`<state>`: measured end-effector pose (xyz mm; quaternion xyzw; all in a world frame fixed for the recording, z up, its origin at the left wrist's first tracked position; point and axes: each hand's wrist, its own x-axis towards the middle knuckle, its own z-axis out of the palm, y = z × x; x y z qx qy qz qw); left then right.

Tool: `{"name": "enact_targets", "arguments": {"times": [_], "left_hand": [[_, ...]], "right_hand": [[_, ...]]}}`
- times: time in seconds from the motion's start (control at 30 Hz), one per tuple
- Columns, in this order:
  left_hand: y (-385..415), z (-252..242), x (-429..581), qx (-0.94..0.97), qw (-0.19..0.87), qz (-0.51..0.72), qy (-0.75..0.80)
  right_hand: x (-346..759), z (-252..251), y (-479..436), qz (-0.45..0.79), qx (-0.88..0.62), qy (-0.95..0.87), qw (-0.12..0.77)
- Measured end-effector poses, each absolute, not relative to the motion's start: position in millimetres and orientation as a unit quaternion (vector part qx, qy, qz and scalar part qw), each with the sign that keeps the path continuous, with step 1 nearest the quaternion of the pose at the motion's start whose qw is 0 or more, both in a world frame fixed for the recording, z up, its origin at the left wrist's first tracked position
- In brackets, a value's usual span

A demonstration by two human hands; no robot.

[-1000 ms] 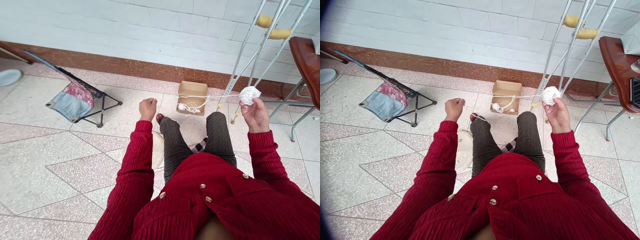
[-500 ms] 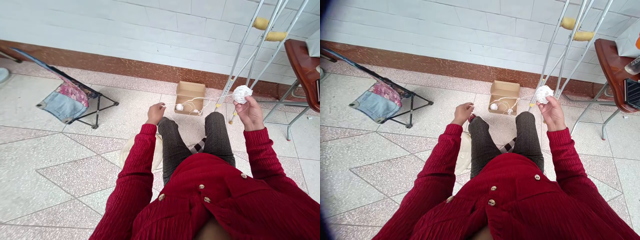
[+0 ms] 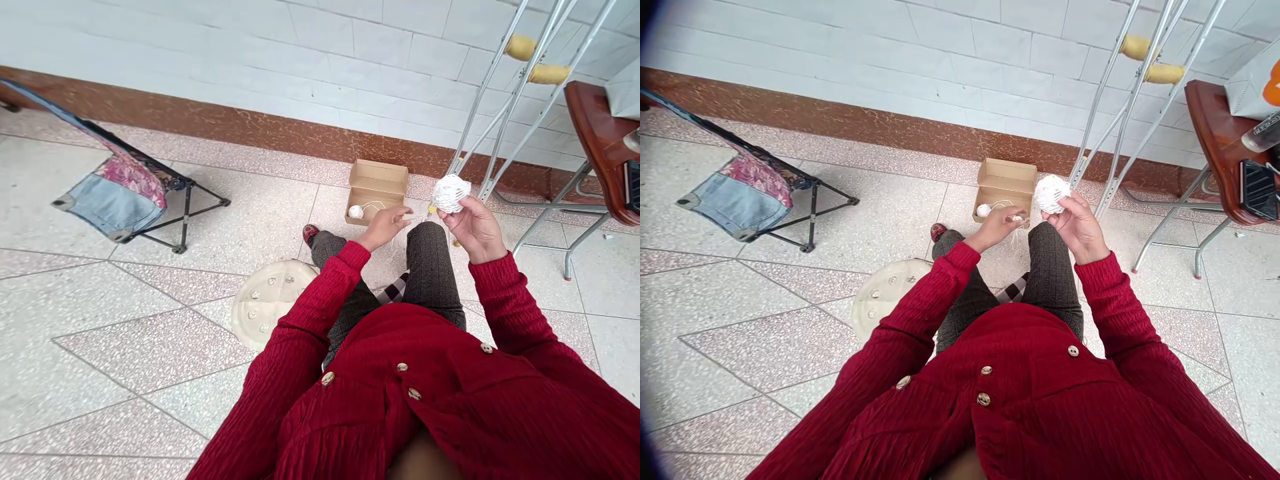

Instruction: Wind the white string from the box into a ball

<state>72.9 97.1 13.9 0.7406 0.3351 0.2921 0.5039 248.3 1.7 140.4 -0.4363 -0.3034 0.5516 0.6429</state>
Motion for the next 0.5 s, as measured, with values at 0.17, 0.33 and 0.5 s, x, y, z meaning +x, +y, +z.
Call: {"name": "enact_targets", "arguments": {"times": [0.17,0.33,0.5], "left_hand": [[92.5,10.2,80.3,0.747,0.5,0.278,0.339],[89.9,9.1,74.1,0.78,0.461,0.239,0.35],[86.7,19.0,61.8,0.733,0.481,0.25,0.411]], "right_hand": [[249.2,138.8,-1.8,0.55,-0.431,-0.297,0.651],[257.7,140.2,3.5,0.552,-0.415,-0.279,0.668],[271.5,140.1,9.8,0.535,-0.405,-0.231,0.705]]}}
